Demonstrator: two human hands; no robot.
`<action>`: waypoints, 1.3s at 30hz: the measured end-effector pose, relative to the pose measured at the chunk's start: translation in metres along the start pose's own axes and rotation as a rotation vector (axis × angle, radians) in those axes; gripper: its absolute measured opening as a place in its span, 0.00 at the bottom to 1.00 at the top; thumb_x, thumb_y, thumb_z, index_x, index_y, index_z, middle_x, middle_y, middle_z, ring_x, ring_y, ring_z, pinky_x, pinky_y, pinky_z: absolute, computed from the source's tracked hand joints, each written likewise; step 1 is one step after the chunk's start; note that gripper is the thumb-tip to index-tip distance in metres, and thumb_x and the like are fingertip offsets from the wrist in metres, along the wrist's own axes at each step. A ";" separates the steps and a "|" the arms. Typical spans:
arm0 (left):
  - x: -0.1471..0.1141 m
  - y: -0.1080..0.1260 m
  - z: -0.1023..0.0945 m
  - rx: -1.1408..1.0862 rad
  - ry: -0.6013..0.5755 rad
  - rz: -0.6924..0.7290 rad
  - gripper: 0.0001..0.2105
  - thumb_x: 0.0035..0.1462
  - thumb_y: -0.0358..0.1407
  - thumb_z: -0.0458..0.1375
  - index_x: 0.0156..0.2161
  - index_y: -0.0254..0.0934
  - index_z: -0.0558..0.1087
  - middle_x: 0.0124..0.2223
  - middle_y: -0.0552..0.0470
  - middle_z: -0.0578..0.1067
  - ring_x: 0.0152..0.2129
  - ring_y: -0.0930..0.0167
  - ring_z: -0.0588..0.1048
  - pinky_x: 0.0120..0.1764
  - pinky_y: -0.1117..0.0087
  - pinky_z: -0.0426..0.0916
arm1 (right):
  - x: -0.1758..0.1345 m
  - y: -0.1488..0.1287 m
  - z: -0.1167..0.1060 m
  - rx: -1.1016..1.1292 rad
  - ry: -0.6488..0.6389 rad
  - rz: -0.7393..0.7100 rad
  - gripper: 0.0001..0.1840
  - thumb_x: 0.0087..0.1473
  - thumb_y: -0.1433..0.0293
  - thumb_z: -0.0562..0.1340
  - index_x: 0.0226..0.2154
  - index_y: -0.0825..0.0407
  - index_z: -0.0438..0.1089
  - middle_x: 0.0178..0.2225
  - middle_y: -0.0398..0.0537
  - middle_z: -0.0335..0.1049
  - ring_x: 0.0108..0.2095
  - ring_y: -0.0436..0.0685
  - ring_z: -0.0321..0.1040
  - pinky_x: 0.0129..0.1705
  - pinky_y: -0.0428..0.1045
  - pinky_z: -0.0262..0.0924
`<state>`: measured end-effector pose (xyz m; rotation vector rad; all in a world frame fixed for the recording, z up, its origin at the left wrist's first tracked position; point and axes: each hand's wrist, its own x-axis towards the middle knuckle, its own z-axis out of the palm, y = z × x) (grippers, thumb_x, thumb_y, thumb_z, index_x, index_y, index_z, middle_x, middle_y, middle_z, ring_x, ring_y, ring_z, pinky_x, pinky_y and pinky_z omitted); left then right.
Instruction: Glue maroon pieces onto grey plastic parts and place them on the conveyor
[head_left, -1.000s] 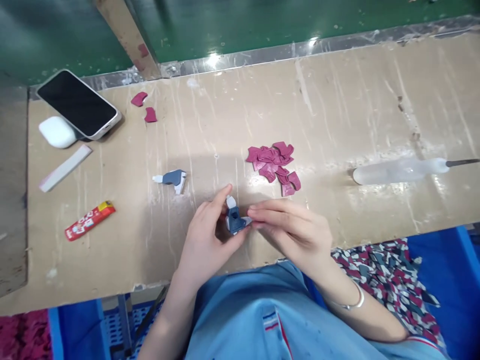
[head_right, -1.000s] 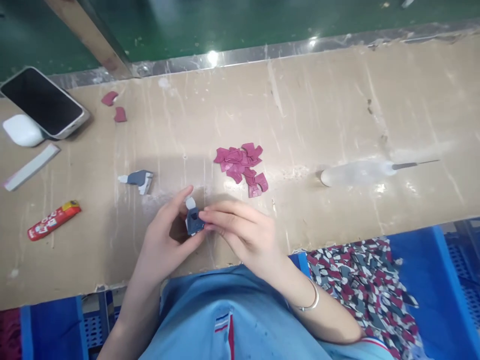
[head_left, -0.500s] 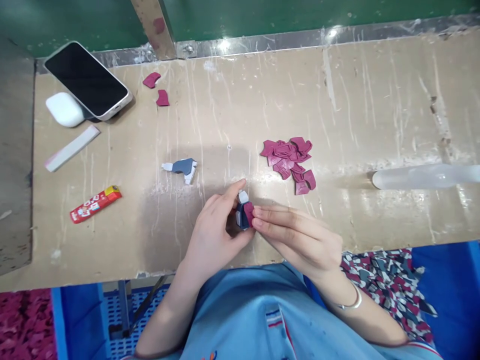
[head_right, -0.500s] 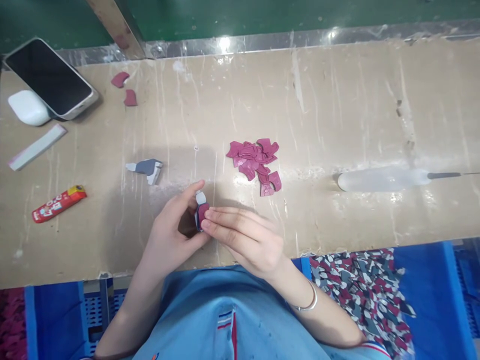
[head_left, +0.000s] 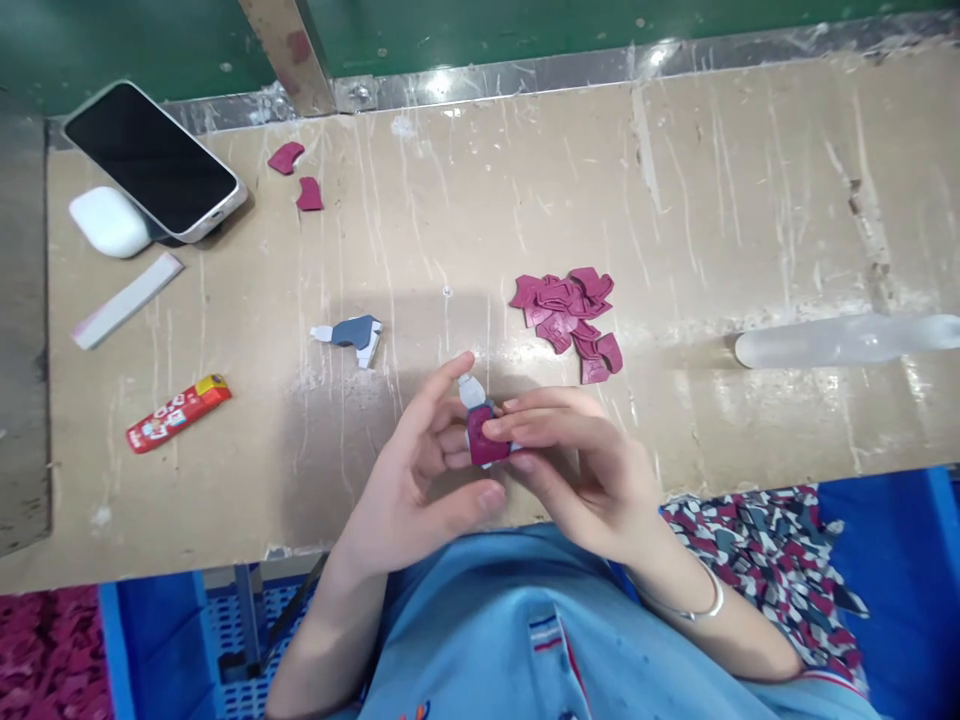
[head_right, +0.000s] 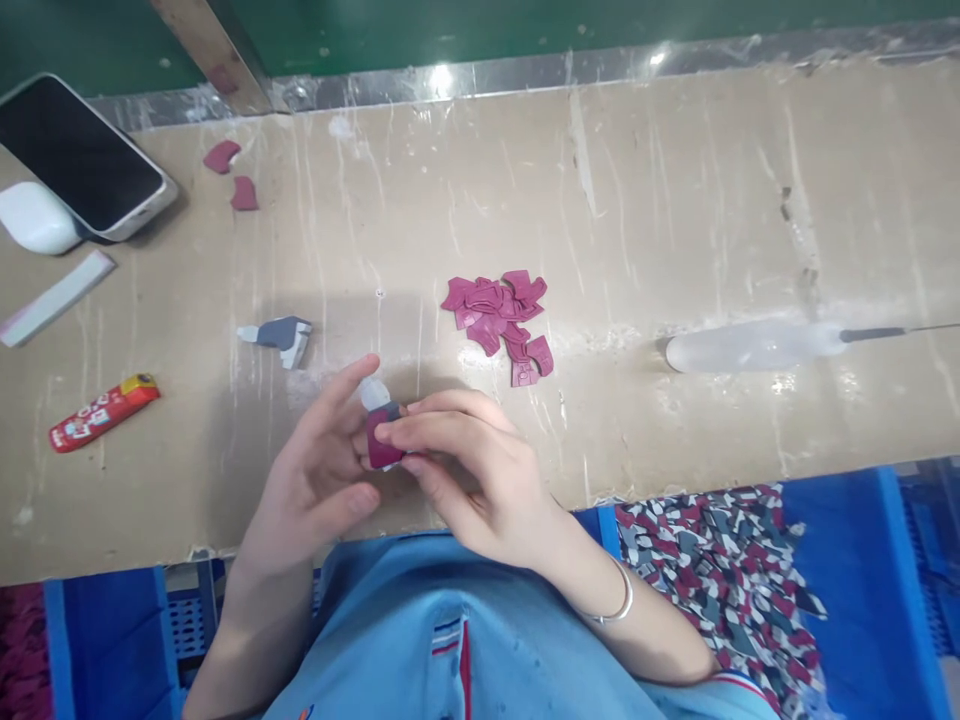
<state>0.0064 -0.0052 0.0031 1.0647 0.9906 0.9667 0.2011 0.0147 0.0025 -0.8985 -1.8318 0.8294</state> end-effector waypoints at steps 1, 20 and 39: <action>0.001 0.001 0.000 -0.022 0.012 -0.001 0.33 0.66 0.43 0.70 0.72 0.51 0.67 0.47 0.49 0.82 0.40 0.67 0.85 0.43 0.70 0.83 | -0.001 -0.001 0.001 0.032 0.021 0.032 0.22 0.64 0.81 0.64 0.54 0.42 0.73 0.45 0.44 0.87 0.50 0.61 0.84 0.52 0.59 0.82; 0.007 0.000 0.000 -0.084 0.132 0.015 0.23 0.67 0.35 0.70 0.65 0.55 0.77 0.43 0.55 0.86 0.41 0.71 0.86 0.47 0.72 0.82 | -0.010 0.010 0.022 0.192 0.213 0.063 0.17 0.66 0.78 0.68 0.50 0.42 0.68 0.41 0.46 0.85 0.48 0.60 0.85 0.52 0.58 0.84; 0.002 -0.002 0.016 0.342 0.290 0.281 0.22 0.64 0.25 0.68 0.59 0.50 0.83 0.52 0.50 0.84 0.45 0.70 0.85 0.50 0.74 0.82 | -0.008 0.004 0.013 0.267 0.103 0.299 0.28 0.65 0.71 0.72 0.64 0.41 0.70 0.63 0.52 0.76 0.63 0.61 0.75 0.65 0.58 0.75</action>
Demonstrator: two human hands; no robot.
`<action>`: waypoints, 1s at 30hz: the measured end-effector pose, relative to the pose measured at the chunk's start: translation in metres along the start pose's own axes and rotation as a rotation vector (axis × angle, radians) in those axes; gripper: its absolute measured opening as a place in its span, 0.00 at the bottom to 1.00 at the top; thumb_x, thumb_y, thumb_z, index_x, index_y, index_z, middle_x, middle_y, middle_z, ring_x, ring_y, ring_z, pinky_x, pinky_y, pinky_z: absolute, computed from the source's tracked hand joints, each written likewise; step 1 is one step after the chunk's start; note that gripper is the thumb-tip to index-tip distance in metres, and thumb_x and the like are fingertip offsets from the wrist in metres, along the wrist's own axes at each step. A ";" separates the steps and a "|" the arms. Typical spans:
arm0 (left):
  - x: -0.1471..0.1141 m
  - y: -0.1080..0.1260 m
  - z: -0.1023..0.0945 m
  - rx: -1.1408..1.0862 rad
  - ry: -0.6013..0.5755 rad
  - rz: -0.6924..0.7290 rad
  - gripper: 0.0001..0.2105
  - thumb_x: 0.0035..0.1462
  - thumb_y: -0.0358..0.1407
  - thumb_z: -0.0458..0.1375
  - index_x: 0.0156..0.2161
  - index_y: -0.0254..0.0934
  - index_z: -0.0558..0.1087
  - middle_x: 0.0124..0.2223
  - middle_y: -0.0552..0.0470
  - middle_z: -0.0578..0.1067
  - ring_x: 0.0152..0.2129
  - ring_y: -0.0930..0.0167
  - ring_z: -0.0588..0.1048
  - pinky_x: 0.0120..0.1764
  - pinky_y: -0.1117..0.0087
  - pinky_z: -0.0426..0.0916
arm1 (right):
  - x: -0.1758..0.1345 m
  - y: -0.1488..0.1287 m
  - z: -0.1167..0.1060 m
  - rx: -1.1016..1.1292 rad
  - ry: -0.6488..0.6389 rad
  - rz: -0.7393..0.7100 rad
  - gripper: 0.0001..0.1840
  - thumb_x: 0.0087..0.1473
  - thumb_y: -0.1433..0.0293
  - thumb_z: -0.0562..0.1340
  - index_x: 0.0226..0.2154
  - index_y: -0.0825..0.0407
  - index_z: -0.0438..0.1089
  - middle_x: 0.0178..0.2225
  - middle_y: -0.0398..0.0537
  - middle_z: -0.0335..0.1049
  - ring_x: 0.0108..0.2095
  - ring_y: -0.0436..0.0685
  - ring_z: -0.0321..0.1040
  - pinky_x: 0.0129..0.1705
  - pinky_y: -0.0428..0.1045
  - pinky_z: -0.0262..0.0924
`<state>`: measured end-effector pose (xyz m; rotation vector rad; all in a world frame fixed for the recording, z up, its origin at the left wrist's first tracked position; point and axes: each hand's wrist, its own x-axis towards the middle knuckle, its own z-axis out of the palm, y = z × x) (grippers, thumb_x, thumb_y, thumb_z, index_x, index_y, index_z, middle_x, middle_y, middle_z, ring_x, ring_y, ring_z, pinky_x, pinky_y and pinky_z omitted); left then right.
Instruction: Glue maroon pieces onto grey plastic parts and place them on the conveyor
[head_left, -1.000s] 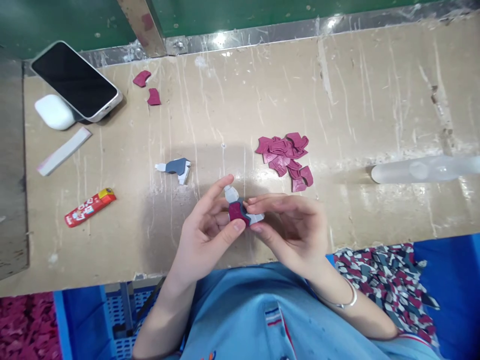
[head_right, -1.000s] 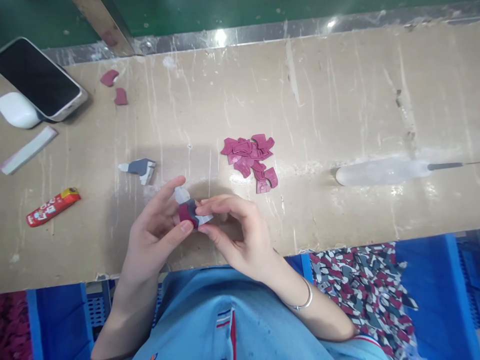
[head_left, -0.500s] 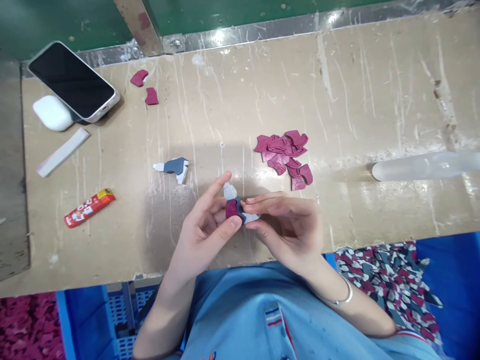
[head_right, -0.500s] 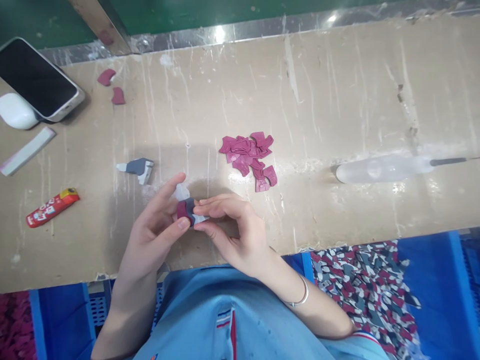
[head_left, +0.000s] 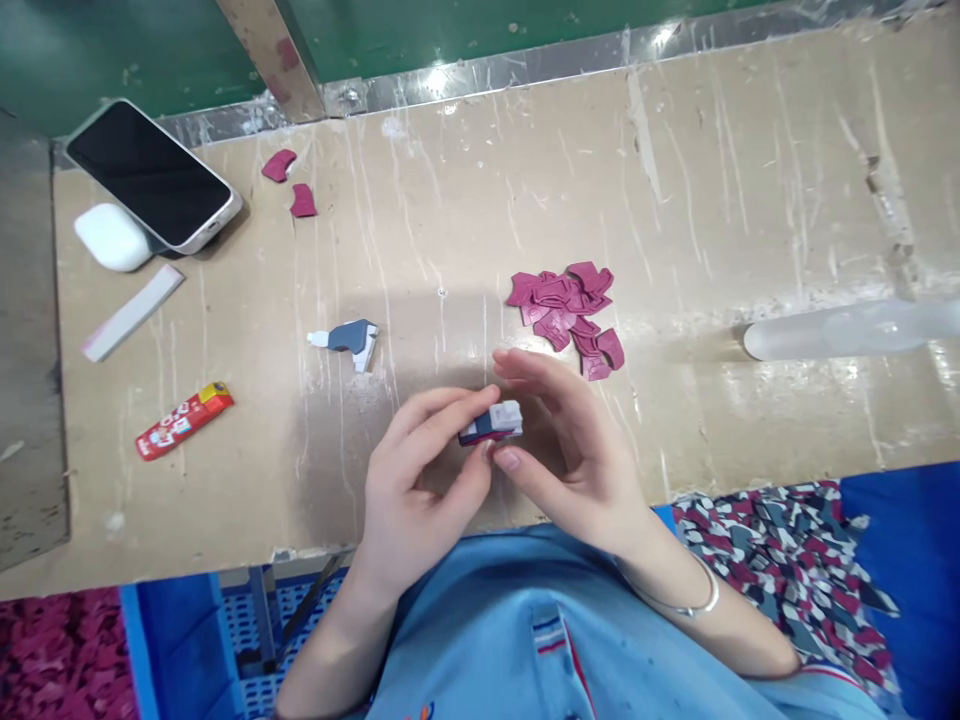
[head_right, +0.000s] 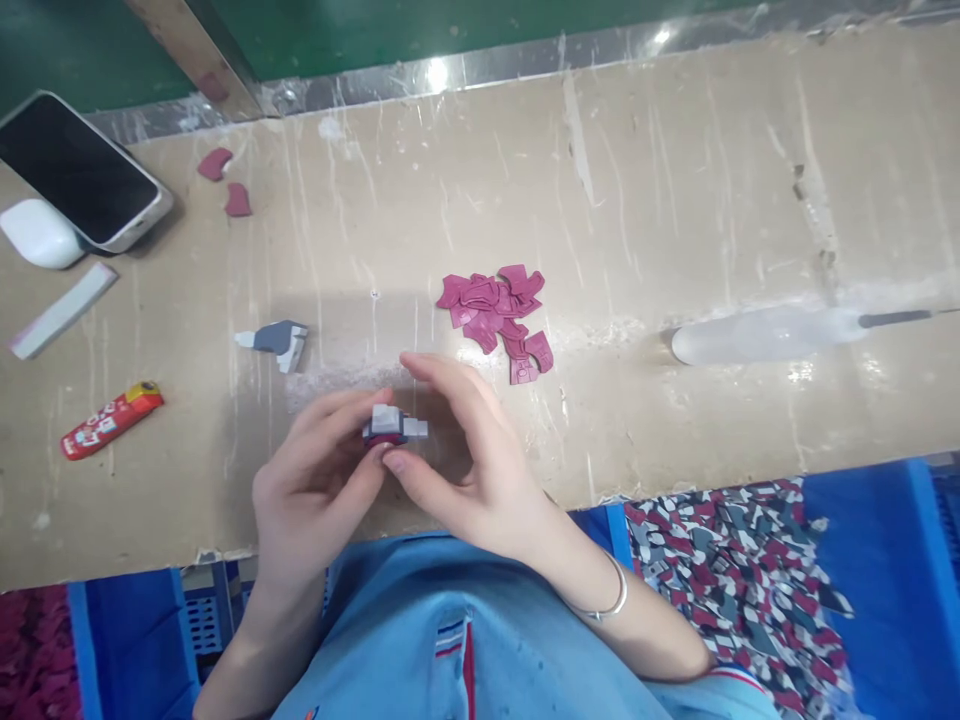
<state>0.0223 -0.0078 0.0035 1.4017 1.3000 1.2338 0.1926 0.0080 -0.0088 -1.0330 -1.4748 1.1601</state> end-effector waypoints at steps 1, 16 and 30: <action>0.000 0.001 0.000 0.049 -0.008 0.040 0.22 0.64 0.25 0.68 0.59 0.50 0.83 0.51 0.50 0.83 0.44 0.71 0.84 0.49 0.74 0.82 | 0.000 -0.002 -0.001 0.014 -0.028 0.024 0.27 0.66 0.70 0.71 0.64 0.41 0.71 0.64 0.52 0.76 0.64 0.62 0.75 0.66 0.59 0.74; -0.003 0.011 0.013 -0.148 0.171 -0.056 0.28 0.54 0.18 0.72 0.55 0.45 0.73 0.44 0.58 0.83 0.43 0.76 0.86 0.51 0.78 0.81 | 0.003 -0.003 0.015 0.398 0.094 0.159 0.09 0.67 0.66 0.72 0.48 0.37 0.82 0.46 0.40 0.87 0.46 0.55 0.86 0.51 0.51 0.83; -0.006 -0.005 0.041 -0.428 0.330 -0.043 0.15 0.62 0.34 0.75 0.45 0.42 0.72 0.42 0.55 0.83 0.39 0.75 0.85 0.48 0.76 0.80 | 0.000 0.004 0.022 0.489 0.241 0.131 0.07 0.63 0.64 0.75 0.45 0.40 0.81 0.42 0.42 0.87 0.41 0.57 0.87 0.46 0.50 0.84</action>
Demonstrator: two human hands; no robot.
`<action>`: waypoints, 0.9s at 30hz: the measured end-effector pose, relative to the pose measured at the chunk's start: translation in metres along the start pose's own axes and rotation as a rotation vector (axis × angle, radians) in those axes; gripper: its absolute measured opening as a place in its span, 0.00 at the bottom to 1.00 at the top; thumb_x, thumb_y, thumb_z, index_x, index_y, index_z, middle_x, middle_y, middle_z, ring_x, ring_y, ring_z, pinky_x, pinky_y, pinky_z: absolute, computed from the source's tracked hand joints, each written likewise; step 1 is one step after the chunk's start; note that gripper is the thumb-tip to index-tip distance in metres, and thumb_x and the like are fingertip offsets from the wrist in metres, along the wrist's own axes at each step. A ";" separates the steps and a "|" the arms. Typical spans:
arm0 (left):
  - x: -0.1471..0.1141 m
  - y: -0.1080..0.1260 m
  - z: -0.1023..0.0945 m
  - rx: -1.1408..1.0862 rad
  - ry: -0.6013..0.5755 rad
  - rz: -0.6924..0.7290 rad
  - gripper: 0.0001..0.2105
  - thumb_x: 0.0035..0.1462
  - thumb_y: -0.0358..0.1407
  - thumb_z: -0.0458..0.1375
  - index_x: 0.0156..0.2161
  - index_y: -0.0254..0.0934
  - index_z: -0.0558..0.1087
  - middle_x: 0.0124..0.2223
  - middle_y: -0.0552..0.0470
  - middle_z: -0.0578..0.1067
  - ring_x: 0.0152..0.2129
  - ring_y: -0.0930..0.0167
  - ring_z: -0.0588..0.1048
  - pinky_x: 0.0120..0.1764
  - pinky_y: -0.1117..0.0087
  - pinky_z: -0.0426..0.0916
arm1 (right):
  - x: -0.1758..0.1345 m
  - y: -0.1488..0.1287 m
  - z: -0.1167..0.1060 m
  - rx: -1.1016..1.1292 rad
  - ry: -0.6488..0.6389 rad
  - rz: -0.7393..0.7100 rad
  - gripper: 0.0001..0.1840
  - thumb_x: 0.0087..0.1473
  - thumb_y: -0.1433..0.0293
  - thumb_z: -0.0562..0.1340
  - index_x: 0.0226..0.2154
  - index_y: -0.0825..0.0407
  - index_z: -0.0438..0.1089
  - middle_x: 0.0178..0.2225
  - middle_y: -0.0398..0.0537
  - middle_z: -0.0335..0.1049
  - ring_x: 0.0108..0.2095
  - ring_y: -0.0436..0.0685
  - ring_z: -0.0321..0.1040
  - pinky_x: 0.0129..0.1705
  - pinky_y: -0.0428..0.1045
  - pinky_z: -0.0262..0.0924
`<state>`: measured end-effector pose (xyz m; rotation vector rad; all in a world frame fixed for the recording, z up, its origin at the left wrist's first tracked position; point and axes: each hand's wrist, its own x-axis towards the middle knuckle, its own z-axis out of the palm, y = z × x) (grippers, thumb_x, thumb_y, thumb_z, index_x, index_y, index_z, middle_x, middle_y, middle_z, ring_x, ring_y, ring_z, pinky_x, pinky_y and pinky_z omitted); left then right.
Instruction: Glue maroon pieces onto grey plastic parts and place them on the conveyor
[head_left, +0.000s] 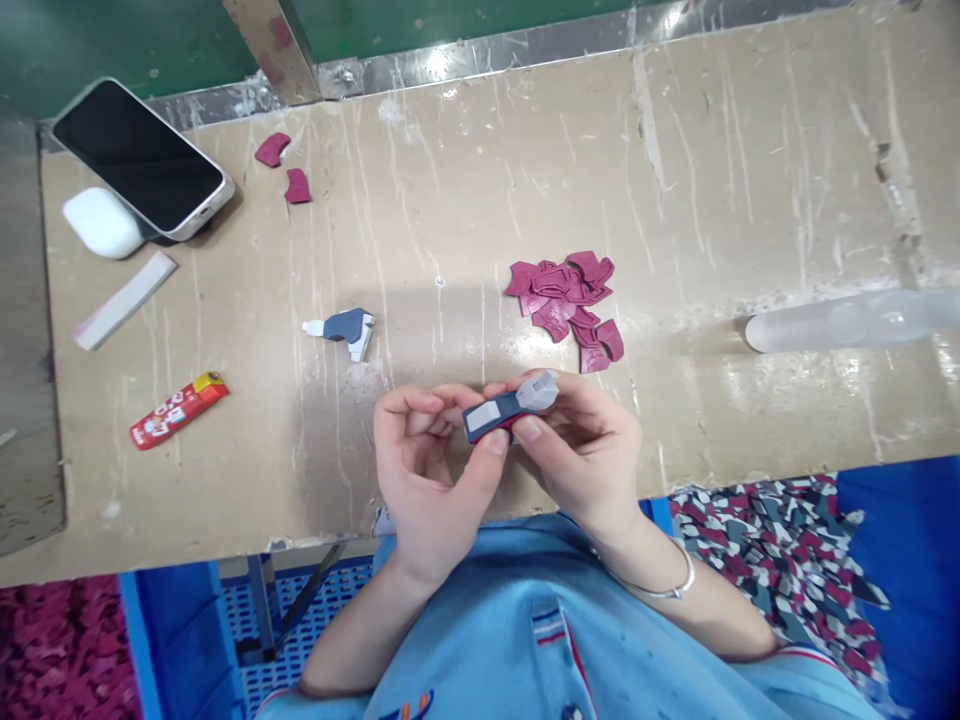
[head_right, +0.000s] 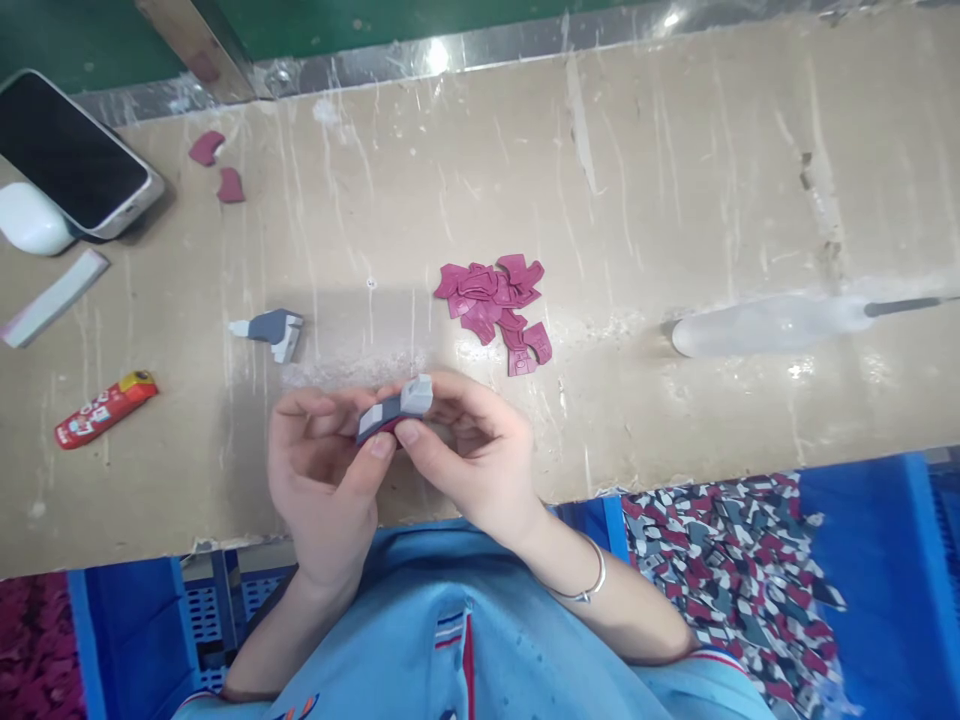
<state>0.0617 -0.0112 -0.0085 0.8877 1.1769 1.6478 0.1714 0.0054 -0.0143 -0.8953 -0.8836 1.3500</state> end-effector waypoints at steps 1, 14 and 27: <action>0.000 -0.001 0.000 -0.007 -0.004 0.005 0.15 0.61 0.34 0.75 0.45 0.42 0.72 0.42 0.55 0.84 0.39 0.75 0.85 0.48 0.75 0.80 | 0.000 0.001 0.000 0.003 0.004 0.006 0.07 0.63 0.63 0.75 0.44 0.41 0.81 0.42 0.42 0.87 0.41 0.57 0.87 0.46 0.51 0.84; 0.003 0.006 0.006 0.058 0.033 -0.033 0.23 0.60 0.42 0.76 0.36 0.42 0.63 0.40 0.57 0.81 0.39 0.76 0.83 0.49 0.73 0.81 | 0.000 0.000 -0.001 -0.089 -0.015 -0.013 0.09 0.65 0.60 0.73 0.45 0.41 0.77 0.43 0.45 0.86 0.43 0.59 0.86 0.49 0.55 0.84; 0.012 0.011 -0.005 0.011 -0.042 -0.131 0.25 0.56 0.42 0.79 0.36 0.42 0.63 0.38 0.58 0.84 0.43 0.68 0.88 0.47 0.72 0.83 | 0.006 0.005 -0.005 -0.036 -0.016 0.155 0.22 0.58 0.47 0.75 0.48 0.41 0.79 0.43 0.46 0.87 0.46 0.64 0.86 0.48 0.60 0.84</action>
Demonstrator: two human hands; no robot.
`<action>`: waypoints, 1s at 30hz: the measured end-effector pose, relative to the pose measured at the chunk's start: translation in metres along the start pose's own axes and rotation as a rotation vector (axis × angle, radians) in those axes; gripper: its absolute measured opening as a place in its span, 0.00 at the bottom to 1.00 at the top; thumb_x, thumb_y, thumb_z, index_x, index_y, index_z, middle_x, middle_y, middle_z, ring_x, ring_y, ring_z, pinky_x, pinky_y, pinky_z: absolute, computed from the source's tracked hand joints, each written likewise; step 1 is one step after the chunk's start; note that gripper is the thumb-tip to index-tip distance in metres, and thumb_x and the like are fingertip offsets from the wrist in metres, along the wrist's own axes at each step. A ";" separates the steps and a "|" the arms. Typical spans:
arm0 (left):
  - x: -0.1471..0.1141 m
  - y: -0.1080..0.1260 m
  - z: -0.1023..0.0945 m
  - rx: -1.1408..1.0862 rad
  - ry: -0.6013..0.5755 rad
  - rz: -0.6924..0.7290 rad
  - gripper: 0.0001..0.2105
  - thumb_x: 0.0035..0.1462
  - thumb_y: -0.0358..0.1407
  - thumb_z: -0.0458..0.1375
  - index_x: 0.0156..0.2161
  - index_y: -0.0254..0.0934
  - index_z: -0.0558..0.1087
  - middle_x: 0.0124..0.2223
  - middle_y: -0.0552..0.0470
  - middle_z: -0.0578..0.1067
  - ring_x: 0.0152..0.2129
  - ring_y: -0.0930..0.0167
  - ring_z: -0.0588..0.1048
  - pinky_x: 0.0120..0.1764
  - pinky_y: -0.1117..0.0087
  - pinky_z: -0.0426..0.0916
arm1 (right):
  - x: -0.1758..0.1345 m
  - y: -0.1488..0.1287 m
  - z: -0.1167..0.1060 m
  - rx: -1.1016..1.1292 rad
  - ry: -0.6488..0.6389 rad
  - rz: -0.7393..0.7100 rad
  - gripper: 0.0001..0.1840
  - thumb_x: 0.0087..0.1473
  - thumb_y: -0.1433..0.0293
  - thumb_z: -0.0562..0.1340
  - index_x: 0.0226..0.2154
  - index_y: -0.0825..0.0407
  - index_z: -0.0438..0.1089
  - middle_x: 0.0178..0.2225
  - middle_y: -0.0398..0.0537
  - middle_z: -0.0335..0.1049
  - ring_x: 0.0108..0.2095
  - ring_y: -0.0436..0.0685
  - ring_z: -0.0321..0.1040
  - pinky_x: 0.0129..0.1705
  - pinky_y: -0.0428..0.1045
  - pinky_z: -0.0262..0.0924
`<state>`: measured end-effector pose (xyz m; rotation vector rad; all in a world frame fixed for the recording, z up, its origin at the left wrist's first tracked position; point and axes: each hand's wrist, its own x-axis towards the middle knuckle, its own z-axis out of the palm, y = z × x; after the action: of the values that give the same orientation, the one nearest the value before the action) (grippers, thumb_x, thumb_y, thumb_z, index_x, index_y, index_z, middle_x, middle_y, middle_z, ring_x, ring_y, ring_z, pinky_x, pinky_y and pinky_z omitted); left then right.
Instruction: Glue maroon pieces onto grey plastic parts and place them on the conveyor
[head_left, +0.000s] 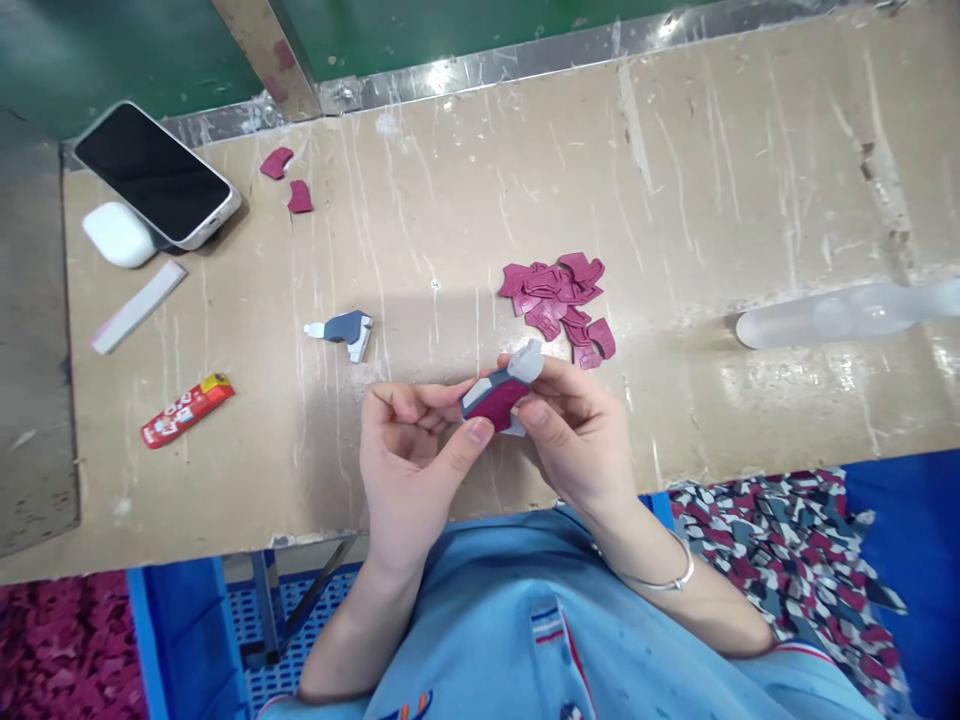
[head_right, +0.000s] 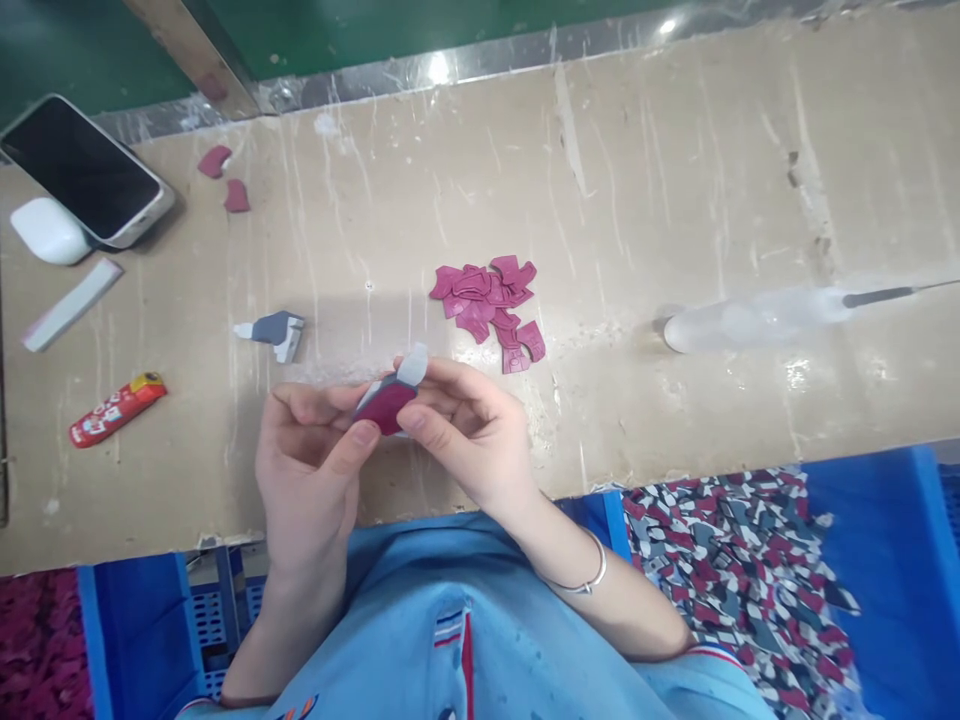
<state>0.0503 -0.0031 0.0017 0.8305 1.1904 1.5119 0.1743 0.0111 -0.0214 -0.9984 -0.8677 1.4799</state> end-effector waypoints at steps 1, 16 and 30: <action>0.000 0.000 0.000 0.012 0.012 -0.015 0.26 0.54 0.44 0.79 0.35 0.42 0.62 0.37 0.59 0.83 0.43 0.67 0.88 0.47 0.71 0.84 | 0.000 -0.001 0.000 -0.014 0.000 0.016 0.23 0.57 0.46 0.76 0.48 0.41 0.79 0.43 0.47 0.87 0.45 0.64 0.86 0.46 0.60 0.85; 0.011 0.017 -0.014 0.168 -0.363 -0.257 0.26 0.56 0.42 0.76 0.32 0.42 0.59 0.28 0.61 0.69 0.23 0.76 0.72 0.27 0.77 0.73 | 0.007 -0.012 -0.006 -0.356 -0.236 -0.162 0.28 0.72 0.44 0.58 0.46 0.43 0.87 0.31 0.46 0.72 0.36 0.54 0.73 0.39 0.52 0.74; 0.014 0.008 -0.020 0.115 -0.198 -0.147 0.28 0.54 0.50 0.77 0.33 0.42 0.60 0.31 0.58 0.69 0.26 0.75 0.74 0.29 0.77 0.75 | -0.003 -0.015 -0.013 -0.419 -0.318 -0.235 0.14 0.74 0.63 0.63 0.56 0.42 0.81 0.47 0.51 0.76 0.47 0.59 0.75 0.48 0.55 0.78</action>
<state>0.0257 0.0048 0.0030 0.9253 1.1720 1.2220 0.1922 0.0103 -0.0117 -0.9306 -1.5181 1.2984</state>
